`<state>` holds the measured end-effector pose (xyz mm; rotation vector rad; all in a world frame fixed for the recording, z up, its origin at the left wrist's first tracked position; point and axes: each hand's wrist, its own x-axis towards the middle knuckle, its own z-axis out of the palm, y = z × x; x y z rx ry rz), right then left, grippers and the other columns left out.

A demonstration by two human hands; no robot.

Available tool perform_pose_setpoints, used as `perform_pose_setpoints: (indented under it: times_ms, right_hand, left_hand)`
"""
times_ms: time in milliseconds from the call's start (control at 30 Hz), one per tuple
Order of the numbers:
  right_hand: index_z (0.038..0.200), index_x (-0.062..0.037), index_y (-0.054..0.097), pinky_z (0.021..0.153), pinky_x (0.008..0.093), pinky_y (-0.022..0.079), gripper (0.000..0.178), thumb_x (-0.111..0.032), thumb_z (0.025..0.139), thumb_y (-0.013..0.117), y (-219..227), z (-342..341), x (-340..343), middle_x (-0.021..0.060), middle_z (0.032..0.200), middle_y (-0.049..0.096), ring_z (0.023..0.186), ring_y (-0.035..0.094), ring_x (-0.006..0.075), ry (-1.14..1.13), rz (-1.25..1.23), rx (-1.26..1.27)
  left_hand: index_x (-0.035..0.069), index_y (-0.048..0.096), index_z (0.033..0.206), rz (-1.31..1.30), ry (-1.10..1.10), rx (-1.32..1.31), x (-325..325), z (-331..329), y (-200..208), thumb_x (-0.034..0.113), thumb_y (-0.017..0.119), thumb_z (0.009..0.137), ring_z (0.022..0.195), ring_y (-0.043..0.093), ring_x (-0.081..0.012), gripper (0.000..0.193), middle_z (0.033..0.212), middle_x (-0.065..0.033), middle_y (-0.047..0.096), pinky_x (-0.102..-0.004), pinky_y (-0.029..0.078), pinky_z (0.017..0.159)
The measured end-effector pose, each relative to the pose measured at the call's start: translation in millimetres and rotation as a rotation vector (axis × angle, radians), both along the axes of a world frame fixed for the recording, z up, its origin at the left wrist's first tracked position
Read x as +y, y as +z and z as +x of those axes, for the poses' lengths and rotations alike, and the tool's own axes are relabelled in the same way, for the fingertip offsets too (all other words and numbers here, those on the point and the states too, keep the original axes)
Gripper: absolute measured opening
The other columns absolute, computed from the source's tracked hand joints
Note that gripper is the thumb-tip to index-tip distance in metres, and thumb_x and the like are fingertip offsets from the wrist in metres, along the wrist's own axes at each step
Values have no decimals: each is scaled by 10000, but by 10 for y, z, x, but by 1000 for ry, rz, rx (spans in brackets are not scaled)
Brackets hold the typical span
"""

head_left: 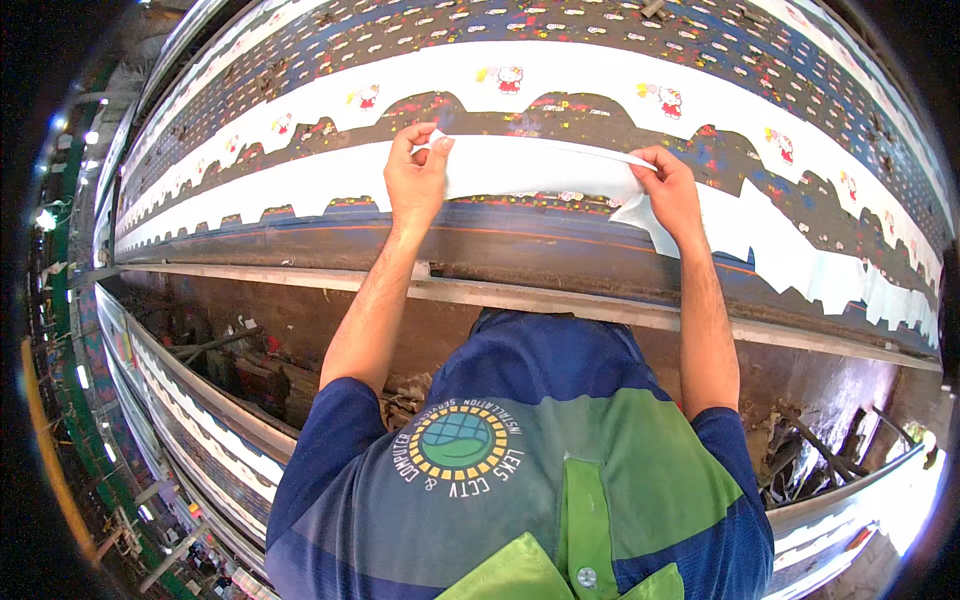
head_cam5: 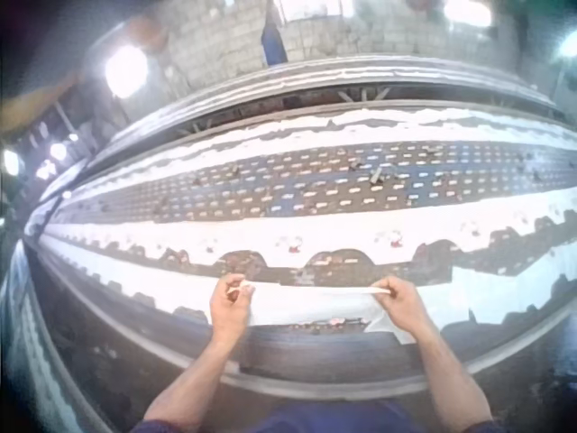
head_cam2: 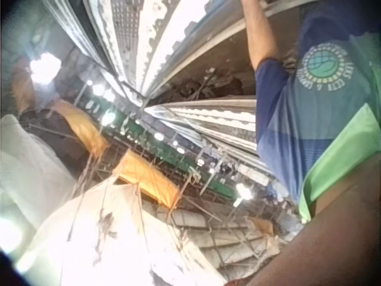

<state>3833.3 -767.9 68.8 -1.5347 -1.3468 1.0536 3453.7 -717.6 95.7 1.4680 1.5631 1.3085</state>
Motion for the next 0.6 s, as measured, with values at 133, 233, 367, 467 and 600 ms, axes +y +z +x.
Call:
perform_pose_setpoints:
  times_ms: [133, 233, 367, 467, 600]
  right_hand:
    - [1174, -40, 809, 749, 305, 531, 213, -208, 1051, 763, -165, -70, 9, 8, 854, 745, 815, 649, 101, -14, -67, -115]
    - [1178, -42, 812, 727, 318, 529, 257, -255, 1039, 776, -346, -155, 52, 38, 836, 744, 789, 652, 120, -54, -66, -258]
    - [1127, -33, 802, 707, 360, 537, 320, -335, 1022, 791, -372, -263, 146, 88, 822, 750, 738, 659, 167, -146, -62, -353]
    - [1075, -31, 792, 708, 365, 540, 352, -376, 1008, 803, -397, -313, 192, 84, 810, 751, 715, 654, 177, -192, -87, -409]
    - [1032, -26, 779, 706, 382, 549, 374, -397, 998, 810, -387, -355, 193, 89, 811, 764, 705, 675, 196, -232, -105, -453]
  left_hand:
    - [11, 747, 1213, -153, -38, 83, 52, -223, -297, 214, 853, 998, 822, 680, -98, 314, 1082, -56, 773, -299, 579, 762]
    - [4, 773, 1182, -223, -47, 185, 175, -249, -512, 254, 848, 1007, 901, 719, -118, 314, 1063, -61, 799, -310, 596, 824]
    - [7, 781, 1185, -209, -81, 224, 351, -345, -735, 273, 845, 1008, 927, 739, -140, 326, 1052, -86, 810, -320, 603, 842]
    - [5, 759, 1237, -225, -132, 201, 412, -387, -826, 271, 858, 989, 879, 729, -132, 377, 1022, -74, 802, -325, 606, 821]
    - [19, 692, 1352, -222, -219, 189, 403, -426, -834, 282, 881, 945, 840, 722, -135, 520, 1118, -80, 777, -319, 610, 803]
